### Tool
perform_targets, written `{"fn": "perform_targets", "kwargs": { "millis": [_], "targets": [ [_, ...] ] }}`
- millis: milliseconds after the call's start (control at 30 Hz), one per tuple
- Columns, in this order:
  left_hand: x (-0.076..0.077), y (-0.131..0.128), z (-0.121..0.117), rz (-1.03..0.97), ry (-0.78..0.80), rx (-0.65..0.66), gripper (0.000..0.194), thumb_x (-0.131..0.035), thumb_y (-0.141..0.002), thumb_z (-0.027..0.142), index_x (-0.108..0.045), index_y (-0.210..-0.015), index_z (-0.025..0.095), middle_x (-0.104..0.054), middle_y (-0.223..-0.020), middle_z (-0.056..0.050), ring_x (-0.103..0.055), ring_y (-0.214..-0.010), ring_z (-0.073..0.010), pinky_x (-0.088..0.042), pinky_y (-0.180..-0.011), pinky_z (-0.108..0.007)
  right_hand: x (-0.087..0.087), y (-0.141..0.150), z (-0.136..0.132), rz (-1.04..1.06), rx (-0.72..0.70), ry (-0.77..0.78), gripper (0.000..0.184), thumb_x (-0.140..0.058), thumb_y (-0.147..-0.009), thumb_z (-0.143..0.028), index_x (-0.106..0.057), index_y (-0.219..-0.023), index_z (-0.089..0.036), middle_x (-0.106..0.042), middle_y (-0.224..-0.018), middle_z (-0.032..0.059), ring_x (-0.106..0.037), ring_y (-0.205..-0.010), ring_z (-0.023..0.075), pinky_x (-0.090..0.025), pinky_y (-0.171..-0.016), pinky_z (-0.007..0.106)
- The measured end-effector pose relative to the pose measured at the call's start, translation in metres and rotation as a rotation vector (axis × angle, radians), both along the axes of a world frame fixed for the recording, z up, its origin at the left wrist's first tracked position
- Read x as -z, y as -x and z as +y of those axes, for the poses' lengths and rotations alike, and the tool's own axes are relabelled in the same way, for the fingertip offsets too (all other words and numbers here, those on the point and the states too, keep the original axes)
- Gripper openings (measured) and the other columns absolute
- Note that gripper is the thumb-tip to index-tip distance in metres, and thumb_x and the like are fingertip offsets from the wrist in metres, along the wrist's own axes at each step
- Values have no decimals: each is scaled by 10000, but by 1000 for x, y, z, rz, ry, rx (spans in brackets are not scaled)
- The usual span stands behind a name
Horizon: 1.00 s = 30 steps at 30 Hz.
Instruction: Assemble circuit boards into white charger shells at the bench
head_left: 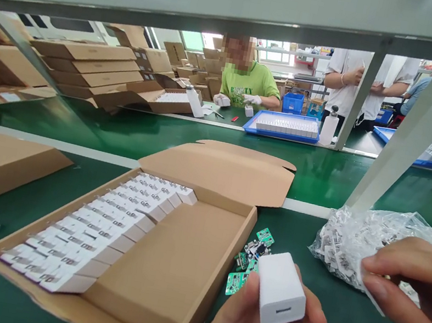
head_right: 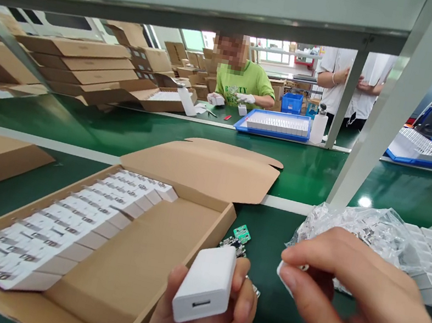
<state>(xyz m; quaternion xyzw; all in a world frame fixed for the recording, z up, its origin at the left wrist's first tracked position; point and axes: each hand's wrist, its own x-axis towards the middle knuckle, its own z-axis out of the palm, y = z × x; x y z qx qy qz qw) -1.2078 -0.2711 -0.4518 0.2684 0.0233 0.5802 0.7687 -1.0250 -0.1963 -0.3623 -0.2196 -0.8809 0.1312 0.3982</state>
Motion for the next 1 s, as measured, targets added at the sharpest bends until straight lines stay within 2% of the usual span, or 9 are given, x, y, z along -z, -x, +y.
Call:
{"fn": "perform_targets", "kwargs": {
  "millis": [100,200,267,333,467,600,733,867,1000],
  "targets": [
    [-3,2,0,238,45,-198,414,-687,-792,555,-671,-1001,198,-679,-857,-46,-603,-705,-117,-454,-657,-193,12,10,14,-284,-103,142,107,-539,-922,-176,-585,-873,-260,-618,-774,-34,-579,-651,102,-431,-553,218],
    [-4,3,2,731,65,-648,335,-792,-740,336,-628,-1019,249,-642,-901,-4,-592,-766,-125,-465,-698,-207,33,23,35,-623,-204,331,139,-529,-901,-134,-587,-810,-222,-631,-793,-26,-587,-713,127,-429,-623,241],
    [-4,4,5,1050,-67,-921,345,-776,-737,219,-615,-1037,275,-626,-956,4,-591,-836,-137,-474,-739,-221,43,29,44,-756,-174,399,134,-531,-891,-127,-590,-795,-199,-638,-809,-3,-591,-753,154,-430,-662,267],
    [-3,4,8,1247,-258,-1092,368,-736,-750,155,-594,-1063,288,-626,-1010,-4,-604,-921,-156,-492,-783,-243,45,31,46,-784,-111,405,132,-527,-891,-131,-595,-792,-188,-639,-808,12,-591,-762,167,-423,-667,279],
    [2,4,10,1415,-396,-1257,400,-707,-766,117,-523,-1096,248,-611,-1213,-83,-621,-1094,-204,-529,-885,-318,24,23,28,-439,4,308,133,-502,-933,-196,-611,-857,-208,-642,-821,-10,-581,-722,128,-414,-628,242],
    [10,4,13,1528,-473,-1510,363,-668,-810,113,-478,-1102,215,-666,-1104,-105,-669,-1020,-203,-568,-842,-346,9,22,2,-137,-40,204,127,-533,-911,-140,-600,-852,-229,-617,-778,-54,-562,-669,65,-403,-596,165],
    [15,8,18,1675,-656,-1726,315,-637,-825,102,-495,-1095,181,-675,-1033,-119,-681,-942,-206,-582,-780,-341,21,38,-9,-113,-9,172,178,-518,-879,-62,-629,-826,-190,-618,-722,-36,-566,-617,71,-396,-554,177],
    [18,12,20,1737,-673,-1748,346,-606,-852,92,-480,-1158,195,-666,-1080,-130,-672,-1005,-215,-579,-801,-355,35,54,-11,-11,97,128,167,-515,-887,-102,-658,-823,-157,-623,-697,0,-562,-582,99,-408,-522,207],
    [20,15,22,1725,-686,-1764,412,-613,-855,74,-459,-1211,214,-664,-1129,-136,-653,-1091,-227,-573,-852,-379,39,62,-12,143,94,318,139,-551,-849,-127,-665,-786,-176,-640,-664,-15,-558,-550,87,-435,-505,182]
  ]
}}
